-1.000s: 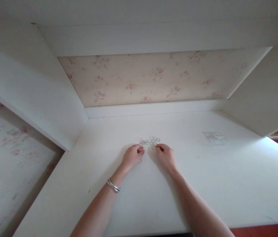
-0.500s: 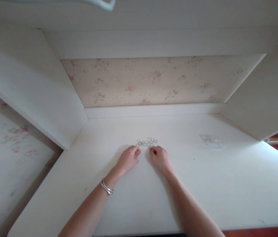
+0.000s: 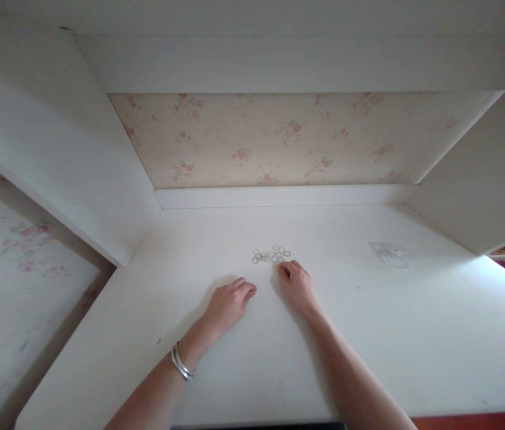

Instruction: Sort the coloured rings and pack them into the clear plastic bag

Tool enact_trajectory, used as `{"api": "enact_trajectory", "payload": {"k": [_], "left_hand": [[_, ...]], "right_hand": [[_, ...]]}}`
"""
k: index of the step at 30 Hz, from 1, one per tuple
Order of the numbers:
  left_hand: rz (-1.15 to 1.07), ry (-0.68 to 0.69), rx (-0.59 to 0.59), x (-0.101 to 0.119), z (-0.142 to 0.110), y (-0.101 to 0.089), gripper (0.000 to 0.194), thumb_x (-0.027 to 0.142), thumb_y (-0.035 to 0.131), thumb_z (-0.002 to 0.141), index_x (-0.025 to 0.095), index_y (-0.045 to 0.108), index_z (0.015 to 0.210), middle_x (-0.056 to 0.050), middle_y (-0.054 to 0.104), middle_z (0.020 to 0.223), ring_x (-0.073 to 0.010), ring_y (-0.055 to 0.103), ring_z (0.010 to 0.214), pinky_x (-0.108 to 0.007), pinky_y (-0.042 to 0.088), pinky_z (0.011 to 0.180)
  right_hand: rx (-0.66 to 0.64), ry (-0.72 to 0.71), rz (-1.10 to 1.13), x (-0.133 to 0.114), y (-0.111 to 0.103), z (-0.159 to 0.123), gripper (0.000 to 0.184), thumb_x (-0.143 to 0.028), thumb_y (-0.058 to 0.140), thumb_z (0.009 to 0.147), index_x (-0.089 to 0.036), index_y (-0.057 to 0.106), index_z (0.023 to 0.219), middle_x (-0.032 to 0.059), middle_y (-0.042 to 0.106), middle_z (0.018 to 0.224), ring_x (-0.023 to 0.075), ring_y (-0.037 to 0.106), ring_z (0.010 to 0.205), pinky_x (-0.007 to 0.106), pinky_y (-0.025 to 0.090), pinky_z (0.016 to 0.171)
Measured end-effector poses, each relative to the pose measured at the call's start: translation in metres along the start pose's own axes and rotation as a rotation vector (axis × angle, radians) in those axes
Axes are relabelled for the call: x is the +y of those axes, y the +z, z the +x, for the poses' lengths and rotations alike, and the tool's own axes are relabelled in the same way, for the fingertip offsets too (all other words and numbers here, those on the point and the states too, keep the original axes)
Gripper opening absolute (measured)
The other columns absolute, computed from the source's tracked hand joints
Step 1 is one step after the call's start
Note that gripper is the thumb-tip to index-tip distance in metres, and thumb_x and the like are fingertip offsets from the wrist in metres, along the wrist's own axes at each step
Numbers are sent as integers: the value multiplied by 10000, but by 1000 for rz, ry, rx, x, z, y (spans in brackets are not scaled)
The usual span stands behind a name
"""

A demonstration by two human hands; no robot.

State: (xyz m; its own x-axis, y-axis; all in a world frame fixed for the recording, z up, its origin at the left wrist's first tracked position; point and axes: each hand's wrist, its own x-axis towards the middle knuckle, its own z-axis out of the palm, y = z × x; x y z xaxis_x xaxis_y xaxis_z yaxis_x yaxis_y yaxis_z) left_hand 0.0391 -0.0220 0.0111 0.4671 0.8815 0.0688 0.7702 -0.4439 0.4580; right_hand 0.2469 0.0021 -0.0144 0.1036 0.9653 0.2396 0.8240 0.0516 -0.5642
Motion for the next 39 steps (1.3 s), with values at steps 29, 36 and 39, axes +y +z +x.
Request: {"api": "enact_trajectory", "payload": {"k": [29, 36, 39], "left_hand": [[-598, -291, 181, -21, 6, -7, 304, 426, 501, 841, 170, 647, 914, 18, 553, 639, -115, 471, 575, -218, 350, 540], [-792, -373, 195, -23, 7, -11, 337, 462, 549, 782, 163, 644, 908, 45, 455, 594, -92, 383, 537, -204, 283, 497], [-802, -381, 189, -22, 7, -11, 345, 469, 551, 772, 164, 644, 905, 46, 449, 594, -93, 375, 535, -202, 277, 491]], "right_hand": [[-85, -397, 189, -33, 2, -27, 260, -321, 438, 923, -239, 684, 909, 26, 551, 745, 128, 517, 694, 256, 384, 674], [-188, -500, 58, -39, 4, -30, 241, -262, 443, 926, -252, 683, 904, 12, 574, 738, 116, 536, 722, 269, 325, 730], [-191, -499, 43, -38, 6, -29, 239, -264, 444, 925, -246, 680, 897, 12, 576, 741, 116, 535, 726, 270, 316, 735]]}}
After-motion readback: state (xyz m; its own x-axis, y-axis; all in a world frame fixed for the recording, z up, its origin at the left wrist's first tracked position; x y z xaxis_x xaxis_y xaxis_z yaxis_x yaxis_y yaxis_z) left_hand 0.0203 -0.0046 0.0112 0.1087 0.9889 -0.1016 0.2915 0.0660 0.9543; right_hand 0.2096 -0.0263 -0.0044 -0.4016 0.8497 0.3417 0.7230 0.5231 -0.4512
